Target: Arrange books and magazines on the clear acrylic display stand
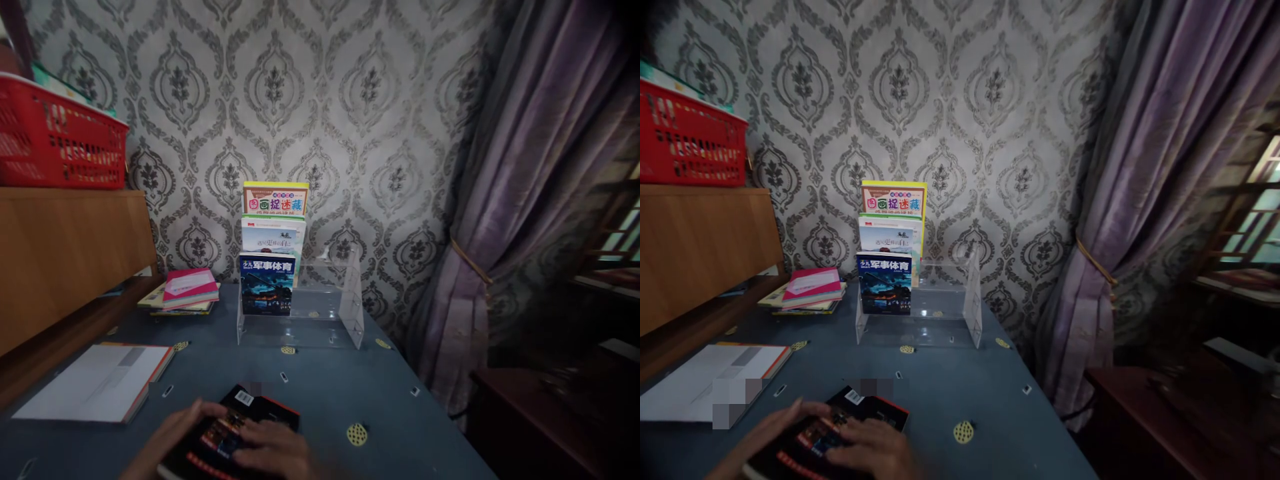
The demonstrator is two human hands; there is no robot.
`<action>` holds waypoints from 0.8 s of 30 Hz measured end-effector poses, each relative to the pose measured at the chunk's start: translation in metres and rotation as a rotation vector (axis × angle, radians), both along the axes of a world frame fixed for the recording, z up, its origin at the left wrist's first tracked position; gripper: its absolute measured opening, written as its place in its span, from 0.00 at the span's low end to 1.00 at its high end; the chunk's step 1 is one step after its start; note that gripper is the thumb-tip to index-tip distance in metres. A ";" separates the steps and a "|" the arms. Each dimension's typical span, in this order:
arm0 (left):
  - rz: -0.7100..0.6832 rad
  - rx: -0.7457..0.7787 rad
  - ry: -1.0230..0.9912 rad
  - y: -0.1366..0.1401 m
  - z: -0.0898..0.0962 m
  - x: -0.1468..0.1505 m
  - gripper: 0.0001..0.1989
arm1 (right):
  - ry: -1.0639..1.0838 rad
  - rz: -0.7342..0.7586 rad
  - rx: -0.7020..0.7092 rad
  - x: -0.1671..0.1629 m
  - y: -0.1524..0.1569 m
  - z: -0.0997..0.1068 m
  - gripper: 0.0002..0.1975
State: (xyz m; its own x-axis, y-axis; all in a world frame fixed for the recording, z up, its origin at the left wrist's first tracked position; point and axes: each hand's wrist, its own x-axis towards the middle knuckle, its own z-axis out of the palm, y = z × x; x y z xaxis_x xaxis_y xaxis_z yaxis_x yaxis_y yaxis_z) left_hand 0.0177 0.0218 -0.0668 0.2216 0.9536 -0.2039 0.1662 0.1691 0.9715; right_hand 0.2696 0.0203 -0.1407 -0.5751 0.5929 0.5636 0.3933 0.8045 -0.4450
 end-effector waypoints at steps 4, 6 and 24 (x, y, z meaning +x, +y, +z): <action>0.067 0.106 0.124 0.024 0.001 -0.004 0.43 | 0.269 0.022 -0.384 0.002 -0.004 0.061 0.26; 0.107 0.270 0.169 0.038 0.001 -0.008 0.43 | 0.377 -0.048 -0.497 0.001 -0.002 0.083 0.26; 0.352 0.123 -0.073 0.068 -0.023 0.054 0.31 | 1.200 -0.187 -1.009 -0.008 0.047 0.087 0.31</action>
